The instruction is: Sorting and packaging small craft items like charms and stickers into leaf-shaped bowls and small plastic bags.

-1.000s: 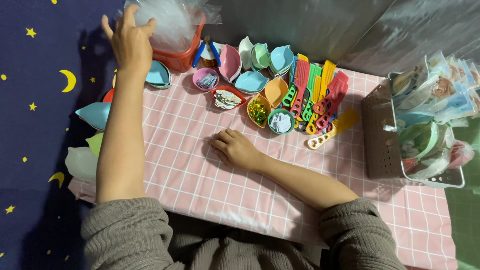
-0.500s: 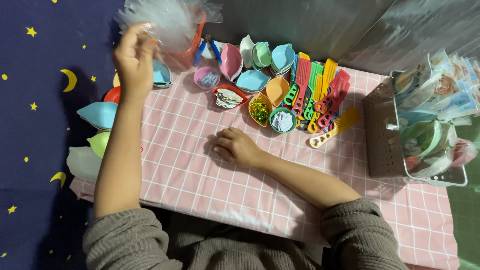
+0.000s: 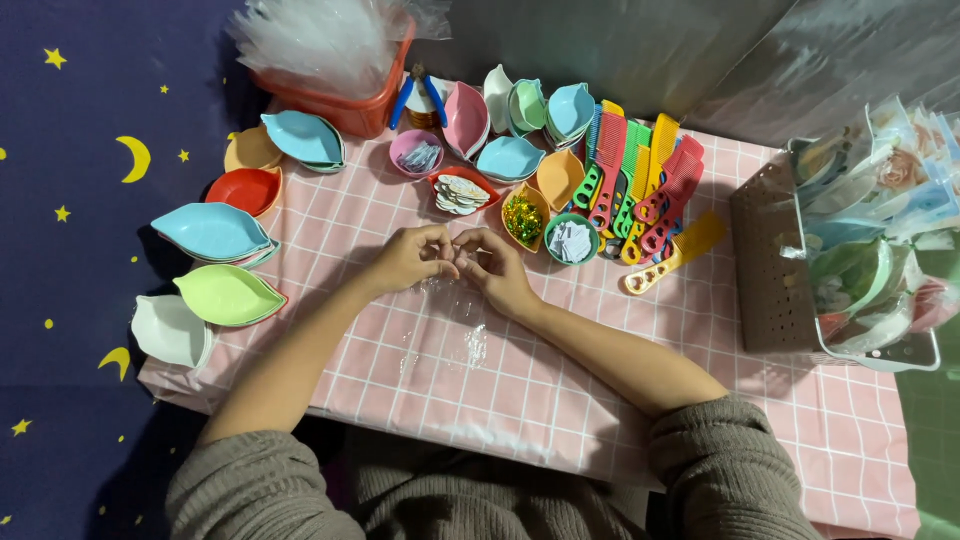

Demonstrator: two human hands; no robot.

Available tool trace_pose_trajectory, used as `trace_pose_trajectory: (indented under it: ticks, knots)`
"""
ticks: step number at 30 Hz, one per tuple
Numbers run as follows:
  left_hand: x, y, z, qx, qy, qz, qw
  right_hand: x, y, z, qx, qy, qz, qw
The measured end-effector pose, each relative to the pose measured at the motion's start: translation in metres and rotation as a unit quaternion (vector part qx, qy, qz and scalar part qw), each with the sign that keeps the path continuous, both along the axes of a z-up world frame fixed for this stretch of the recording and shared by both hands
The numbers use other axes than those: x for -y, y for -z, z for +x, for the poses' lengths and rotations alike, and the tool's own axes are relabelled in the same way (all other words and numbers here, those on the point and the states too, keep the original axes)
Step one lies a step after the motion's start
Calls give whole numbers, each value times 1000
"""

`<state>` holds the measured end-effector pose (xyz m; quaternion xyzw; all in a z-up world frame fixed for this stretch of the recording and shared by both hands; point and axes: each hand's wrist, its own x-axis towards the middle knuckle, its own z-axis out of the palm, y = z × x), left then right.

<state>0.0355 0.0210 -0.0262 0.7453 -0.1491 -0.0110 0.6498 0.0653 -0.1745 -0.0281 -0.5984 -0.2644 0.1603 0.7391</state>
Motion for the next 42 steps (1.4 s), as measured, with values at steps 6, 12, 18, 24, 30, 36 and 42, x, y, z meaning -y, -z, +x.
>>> trace_pose_trajectory:
  ticks: [6,12,18,24,30,36,42]
  knots:
    - [-15,-48,-13,66,28,44,996,3,-1,3,-36,53,-3,998]
    - [-23,-43,-13,114,27,-29,993,4,7,5,-47,-20,3,999]
    - [-30,-39,-10,86,26,-36,995,4,1,-2,-26,-53,36,998]
    - [-19,-75,-27,0,29,-12,1000,7,-27,-7,-1,-60,41,997]
    - [-29,-47,-18,84,19,43,995,6,-25,-6,4,-104,12,994]
    - [-34,-63,-26,126,-14,68,990,6,-7,-2,-25,-115,-14,993]
    - [-78,-70,14,243,-500,129,821,6,-6,0,-16,-122,-31,992]
